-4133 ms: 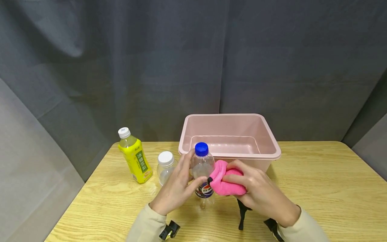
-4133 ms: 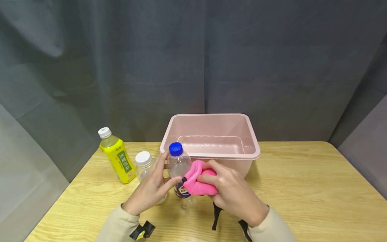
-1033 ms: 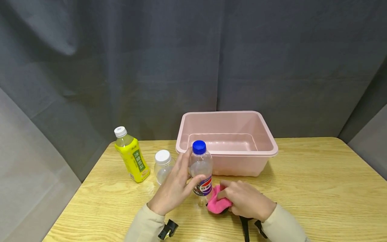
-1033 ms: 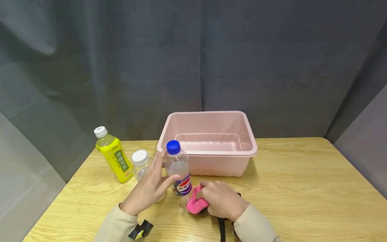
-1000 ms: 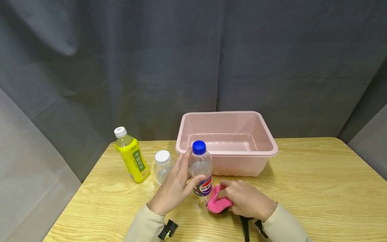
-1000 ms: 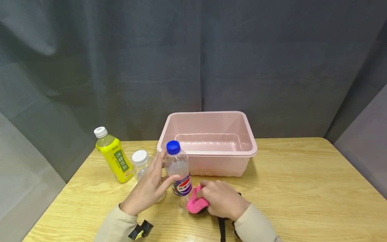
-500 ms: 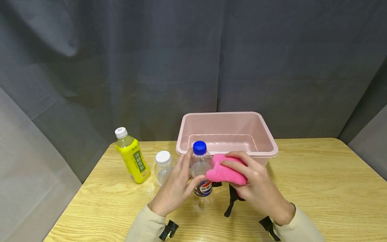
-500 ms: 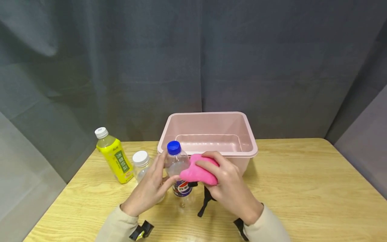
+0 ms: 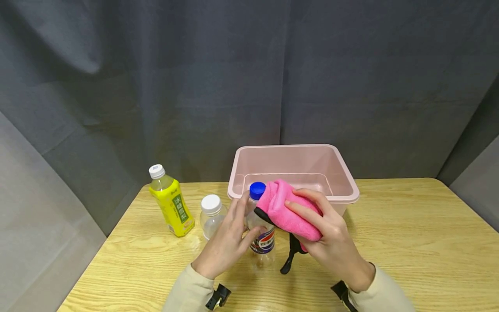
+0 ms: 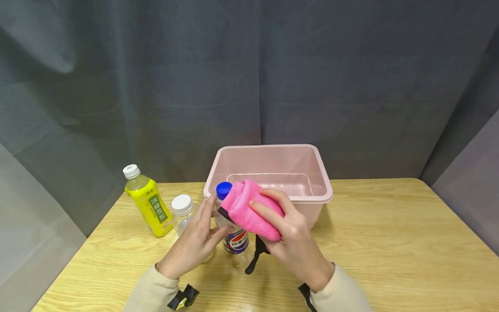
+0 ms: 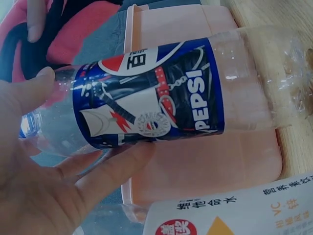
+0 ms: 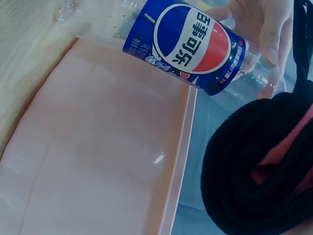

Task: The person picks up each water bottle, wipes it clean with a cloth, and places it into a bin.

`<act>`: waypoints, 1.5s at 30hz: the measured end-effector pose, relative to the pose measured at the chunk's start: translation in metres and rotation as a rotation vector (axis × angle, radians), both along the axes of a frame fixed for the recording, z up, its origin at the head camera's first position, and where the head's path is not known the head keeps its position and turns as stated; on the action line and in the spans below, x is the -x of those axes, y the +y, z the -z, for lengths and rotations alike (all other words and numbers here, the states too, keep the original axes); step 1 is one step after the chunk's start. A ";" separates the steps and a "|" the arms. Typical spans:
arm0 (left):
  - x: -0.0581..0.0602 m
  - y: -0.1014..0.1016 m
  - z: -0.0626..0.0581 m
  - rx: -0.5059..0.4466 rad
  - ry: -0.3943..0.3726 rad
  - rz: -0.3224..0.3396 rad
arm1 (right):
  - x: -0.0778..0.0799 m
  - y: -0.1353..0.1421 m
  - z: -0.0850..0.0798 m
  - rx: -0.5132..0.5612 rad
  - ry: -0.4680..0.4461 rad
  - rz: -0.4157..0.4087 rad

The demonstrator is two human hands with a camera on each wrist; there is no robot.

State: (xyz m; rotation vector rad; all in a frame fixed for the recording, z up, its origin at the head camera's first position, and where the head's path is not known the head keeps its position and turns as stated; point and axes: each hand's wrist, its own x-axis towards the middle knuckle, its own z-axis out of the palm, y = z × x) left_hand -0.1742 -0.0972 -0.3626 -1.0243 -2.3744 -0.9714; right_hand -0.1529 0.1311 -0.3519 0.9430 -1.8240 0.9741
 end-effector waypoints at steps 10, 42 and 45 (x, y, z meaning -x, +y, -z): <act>0.000 0.000 -0.001 -0.015 -0.034 0.005 | 0.000 0.007 -0.004 -0.128 -0.040 -0.009; -0.005 0.002 -0.003 0.016 -0.108 -0.066 | 0.011 0.010 0.034 -0.630 -0.312 0.057; -0.005 0.001 -0.003 0.019 -0.096 -0.064 | 0.009 0.008 0.024 -0.480 -0.199 0.093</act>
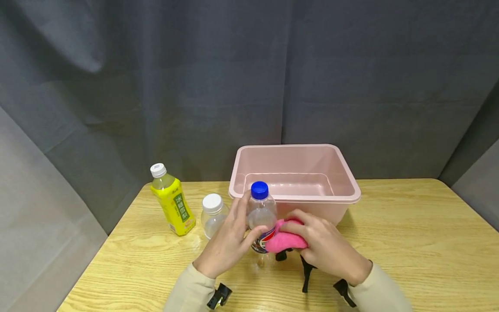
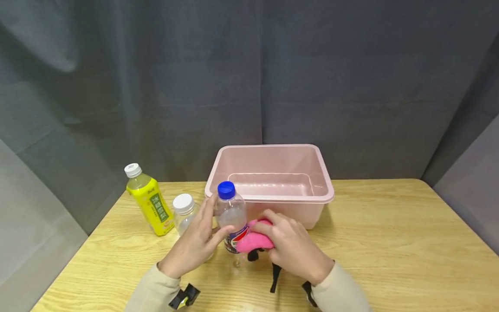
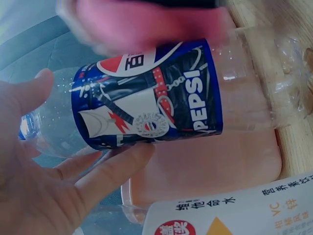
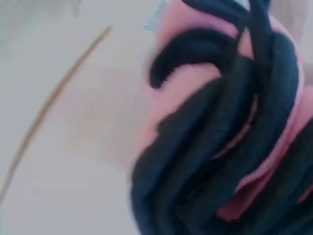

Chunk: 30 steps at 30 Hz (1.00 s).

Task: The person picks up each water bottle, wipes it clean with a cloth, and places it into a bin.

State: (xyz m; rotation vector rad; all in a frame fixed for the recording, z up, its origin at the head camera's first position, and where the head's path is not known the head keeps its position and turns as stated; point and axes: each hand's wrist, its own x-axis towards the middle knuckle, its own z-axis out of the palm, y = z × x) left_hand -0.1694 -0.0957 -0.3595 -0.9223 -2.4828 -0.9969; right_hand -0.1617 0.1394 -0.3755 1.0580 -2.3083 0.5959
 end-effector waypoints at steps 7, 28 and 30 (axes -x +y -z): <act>0.001 -0.001 0.001 -0.007 0.027 0.019 | -0.004 -0.001 -0.020 0.277 0.173 -0.003; 0.001 0.001 0.002 -0.018 0.013 0.035 | -0.002 -0.007 -0.021 0.511 0.280 -0.097; 0.002 0.001 0.002 -0.022 0.017 0.039 | -0.003 -0.004 -0.022 0.470 0.253 -0.106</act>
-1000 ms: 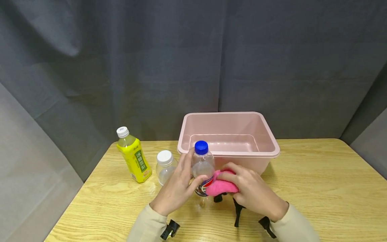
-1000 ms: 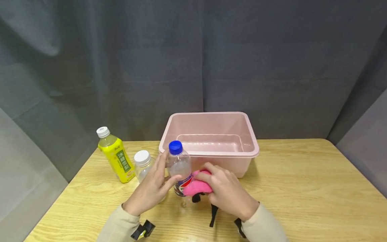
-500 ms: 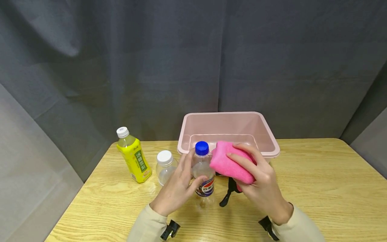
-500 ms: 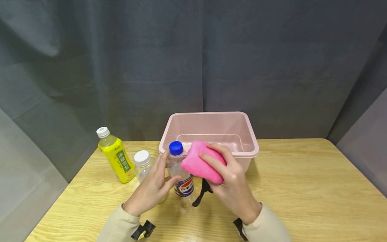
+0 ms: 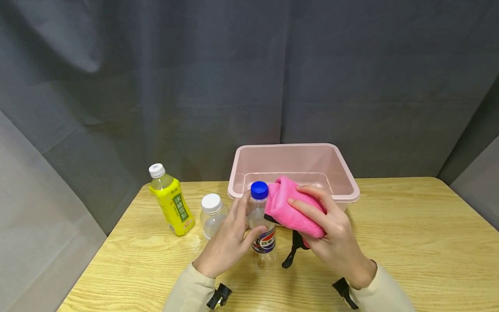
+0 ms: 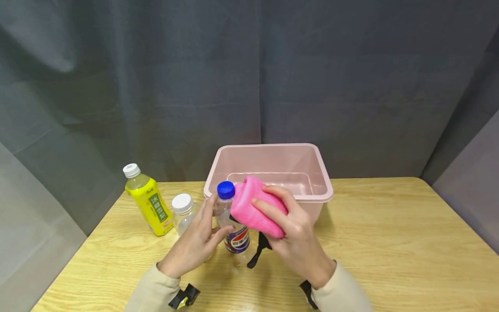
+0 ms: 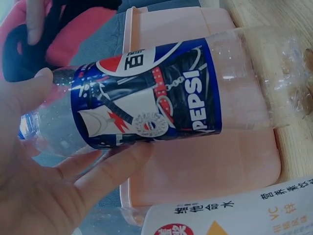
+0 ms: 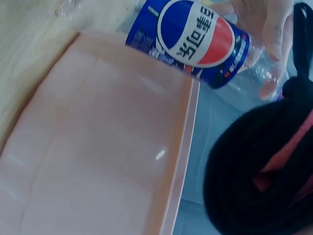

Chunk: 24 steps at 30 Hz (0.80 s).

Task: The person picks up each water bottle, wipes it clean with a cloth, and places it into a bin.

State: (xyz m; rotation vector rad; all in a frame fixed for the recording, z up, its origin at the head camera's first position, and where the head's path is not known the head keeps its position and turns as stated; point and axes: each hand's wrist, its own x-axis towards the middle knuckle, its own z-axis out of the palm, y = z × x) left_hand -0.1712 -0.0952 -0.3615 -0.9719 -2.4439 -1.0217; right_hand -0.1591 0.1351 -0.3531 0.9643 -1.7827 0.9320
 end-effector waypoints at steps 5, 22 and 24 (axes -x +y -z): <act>0.000 -0.001 0.000 -0.010 -0.004 0.009 | -0.003 0.011 -0.006 -0.201 -0.079 0.018; -0.003 0.001 -0.002 0.022 -0.041 -0.031 | 0.005 0.009 0.040 -0.817 -0.427 0.046; -0.002 0.001 -0.002 0.022 -0.039 -0.029 | 0.005 0.007 0.045 -0.854 -0.483 0.046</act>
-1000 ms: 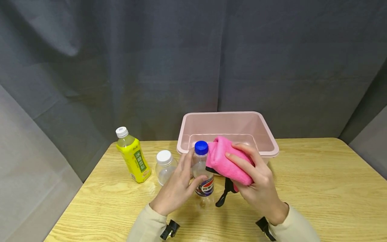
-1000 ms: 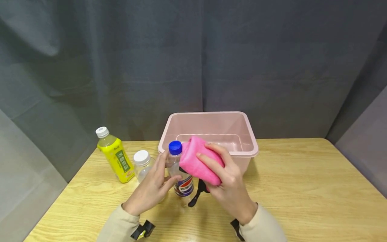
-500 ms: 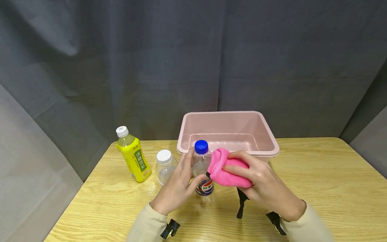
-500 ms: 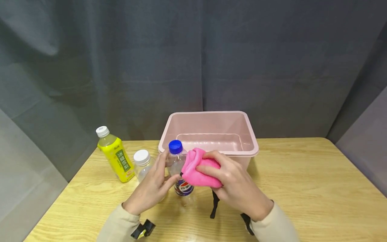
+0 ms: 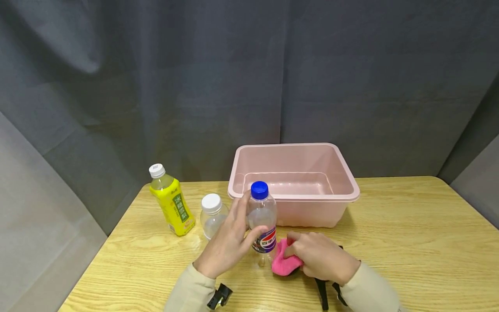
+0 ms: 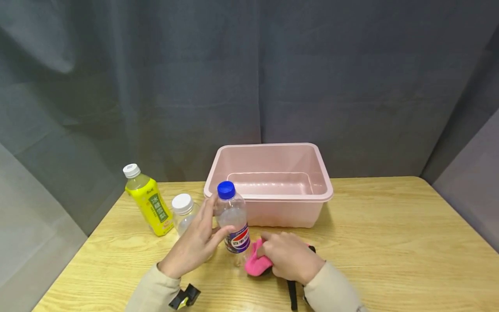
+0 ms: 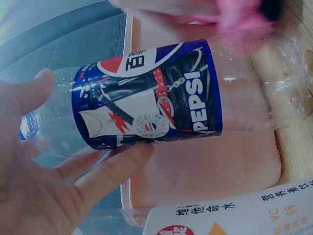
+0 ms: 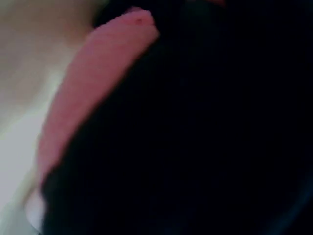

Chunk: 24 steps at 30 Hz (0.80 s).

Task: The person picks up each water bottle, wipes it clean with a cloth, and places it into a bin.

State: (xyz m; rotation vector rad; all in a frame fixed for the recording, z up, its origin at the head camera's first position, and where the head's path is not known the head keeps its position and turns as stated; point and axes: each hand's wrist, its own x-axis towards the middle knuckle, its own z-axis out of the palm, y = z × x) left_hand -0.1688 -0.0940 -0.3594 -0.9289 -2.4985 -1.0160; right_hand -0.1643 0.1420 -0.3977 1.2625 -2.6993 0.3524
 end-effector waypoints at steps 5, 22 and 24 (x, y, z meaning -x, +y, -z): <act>0.000 0.000 0.000 -0.002 0.005 0.001 | 0.000 -0.002 0.004 -0.035 -0.049 0.021; 0.000 -0.002 -0.002 -0.024 0.005 -0.004 | 0.004 0.004 0.001 0.044 -0.061 -0.017; -0.001 -0.003 -0.004 -0.047 0.014 0.008 | 0.004 0.006 0.001 0.050 -0.065 -0.020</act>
